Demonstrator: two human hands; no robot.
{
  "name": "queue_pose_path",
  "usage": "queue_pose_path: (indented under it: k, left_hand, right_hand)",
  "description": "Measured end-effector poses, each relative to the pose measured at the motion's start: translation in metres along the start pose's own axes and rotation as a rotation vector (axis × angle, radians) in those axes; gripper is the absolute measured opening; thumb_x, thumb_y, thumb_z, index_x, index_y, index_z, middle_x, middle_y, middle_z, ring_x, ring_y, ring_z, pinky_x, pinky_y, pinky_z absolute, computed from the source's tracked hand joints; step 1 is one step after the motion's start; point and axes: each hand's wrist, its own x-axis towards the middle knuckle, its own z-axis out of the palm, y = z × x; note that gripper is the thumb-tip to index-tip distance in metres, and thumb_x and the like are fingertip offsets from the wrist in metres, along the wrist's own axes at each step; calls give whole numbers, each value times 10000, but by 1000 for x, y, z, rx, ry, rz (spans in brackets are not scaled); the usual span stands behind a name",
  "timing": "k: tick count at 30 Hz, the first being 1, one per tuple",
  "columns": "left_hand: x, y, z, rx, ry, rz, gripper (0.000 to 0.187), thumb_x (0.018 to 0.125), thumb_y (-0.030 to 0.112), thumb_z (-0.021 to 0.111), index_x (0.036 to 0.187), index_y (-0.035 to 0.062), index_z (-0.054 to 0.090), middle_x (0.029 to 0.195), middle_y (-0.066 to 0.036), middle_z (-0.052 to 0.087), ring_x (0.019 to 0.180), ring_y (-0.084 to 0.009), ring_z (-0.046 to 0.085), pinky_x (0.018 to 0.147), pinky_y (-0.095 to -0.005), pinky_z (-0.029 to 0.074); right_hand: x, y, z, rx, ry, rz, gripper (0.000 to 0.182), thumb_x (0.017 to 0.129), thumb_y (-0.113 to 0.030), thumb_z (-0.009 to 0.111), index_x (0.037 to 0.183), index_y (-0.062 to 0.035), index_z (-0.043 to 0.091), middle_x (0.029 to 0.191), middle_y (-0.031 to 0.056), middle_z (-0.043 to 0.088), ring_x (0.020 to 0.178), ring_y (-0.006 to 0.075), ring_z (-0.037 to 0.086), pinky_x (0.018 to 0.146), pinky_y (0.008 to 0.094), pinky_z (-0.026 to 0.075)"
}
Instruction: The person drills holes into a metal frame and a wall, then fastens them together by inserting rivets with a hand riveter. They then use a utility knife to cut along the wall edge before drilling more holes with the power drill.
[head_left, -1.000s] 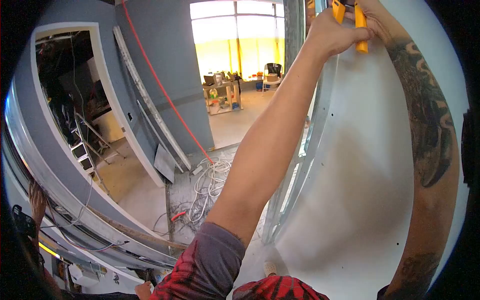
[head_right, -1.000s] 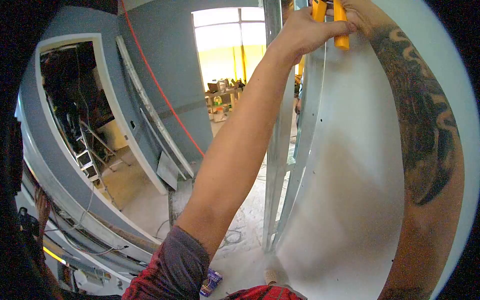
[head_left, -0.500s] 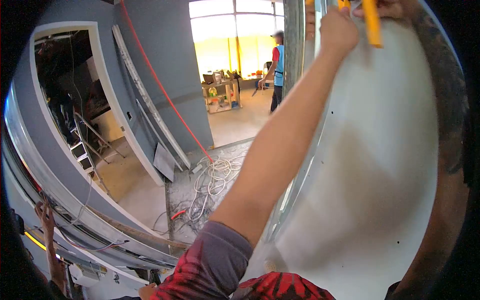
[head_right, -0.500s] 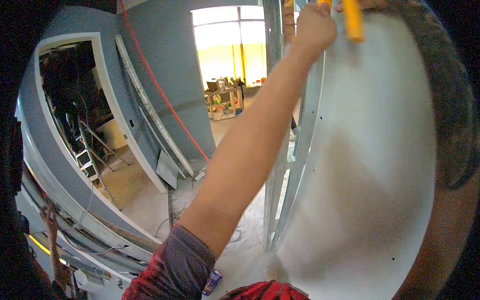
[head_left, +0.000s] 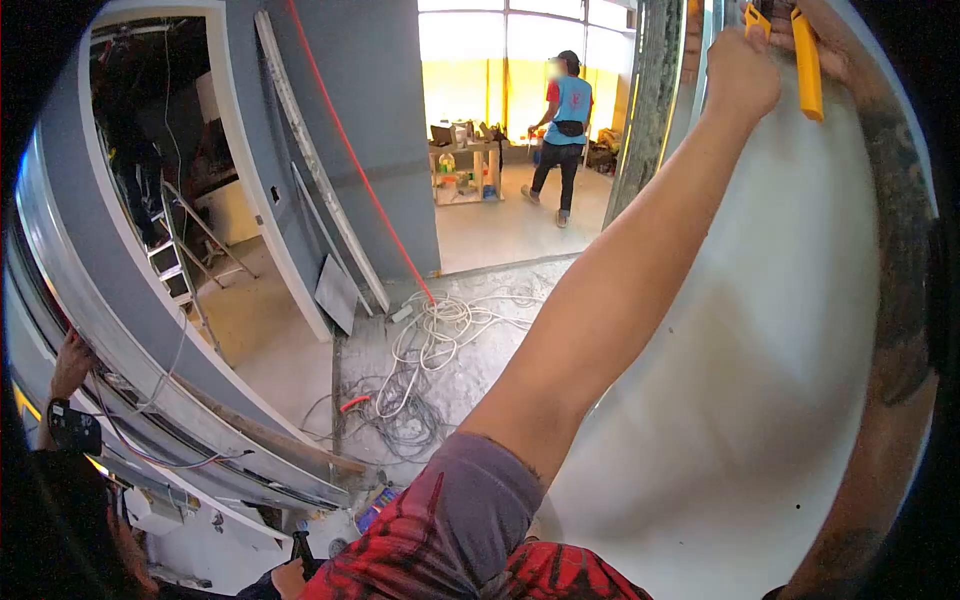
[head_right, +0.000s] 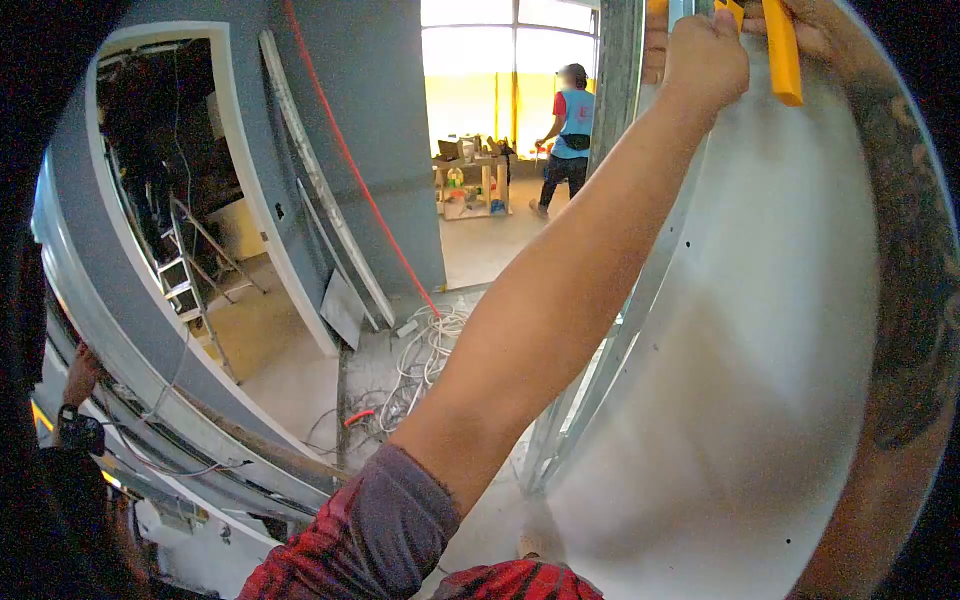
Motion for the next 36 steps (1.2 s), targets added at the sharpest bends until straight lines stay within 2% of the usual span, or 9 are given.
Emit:
queue_pose_path:
  k: [5,10,13,17,21,22,26,29,36]
  left_hand:
    - [-5,-4,-23,313,13,185,852,599,498,862,1149,-91,585,993,-241,680,926,-336,683,829,-376,536]
    - [-7,-4,-31,290,-105,211,561,695,429,824,926,-62,681,808,-186,700,771,-275,703,730,-379,550]
    - [-6,-17,-30,121,-130,221,456,859,356,694,965,-85,651,866,-222,692,837,-327,693,757,-423,534]
    - [18,-29,-10,130,-8,169,443,975,321,515,1106,-88,624,1009,-254,668,917,-339,677,804,-412,540]
    - [9,-20,-3,542,37,249,431,1009,253,381,1117,-104,598,1047,-293,642,976,-407,647,839,-451,516]
    - [10,-23,-1,580,59,322,406,1001,223,394,1109,-112,598,1029,-294,647,965,-424,646,842,-459,515]
    - [0,-6,1,328,92,127,350,970,240,459,1022,-90,563,986,-296,650,953,-437,633,835,-500,489]
    - [0,-7,-5,289,23,162,441,845,333,583,1007,-77,603,969,-267,666,929,-393,654,832,-456,508]
    - [-3,1,-25,286,-85,206,701,594,518,833,976,-52,684,935,-211,698,883,-306,696,826,-368,547]
  right_hand:
    - [9,32,21,172,101,-191,235,933,-190,585,957,44,581,760,134,627,557,187,592,559,310,543]
    - [62,55,10,-15,132,-301,191,932,-186,613,902,0,584,765,92,600,577,208,598,514,335,518]
    - [223,110,-117,171,-412,-181,197,934,-194,613,913,0,580,787,94,604,565,204,597,534,330,544]
    - [49,2,-29,-251,-40,130,217,927,-222,627,930,-10,583,794,103,611,582,189,604,575,323,571]
    - [28,-84,-85,-690,-491,510,349,964,-140,567,1191,117,502,1072,235,666,760,256,689,726,303,594]
    - [-7,-70,-66,-870,-425,232,368,1008,-169,491,1236,117,457,1121,272,647,832,305,702,760,296,605]
    - [25,-32,-56,-669,-566,300,542,1002,-246,530,1394,70,329,1298,282,551,1161,279,614,873,185,531]
    - [-24,17,16,149,81,-62,241,918,-258,645,931,-26,585,794,107,611,643,178,620,636,319,592]
    - [37,34,8,39,70,-181,268,908,-266,663,904,-10,581,772,100,596,582,178,585,520,317,521]
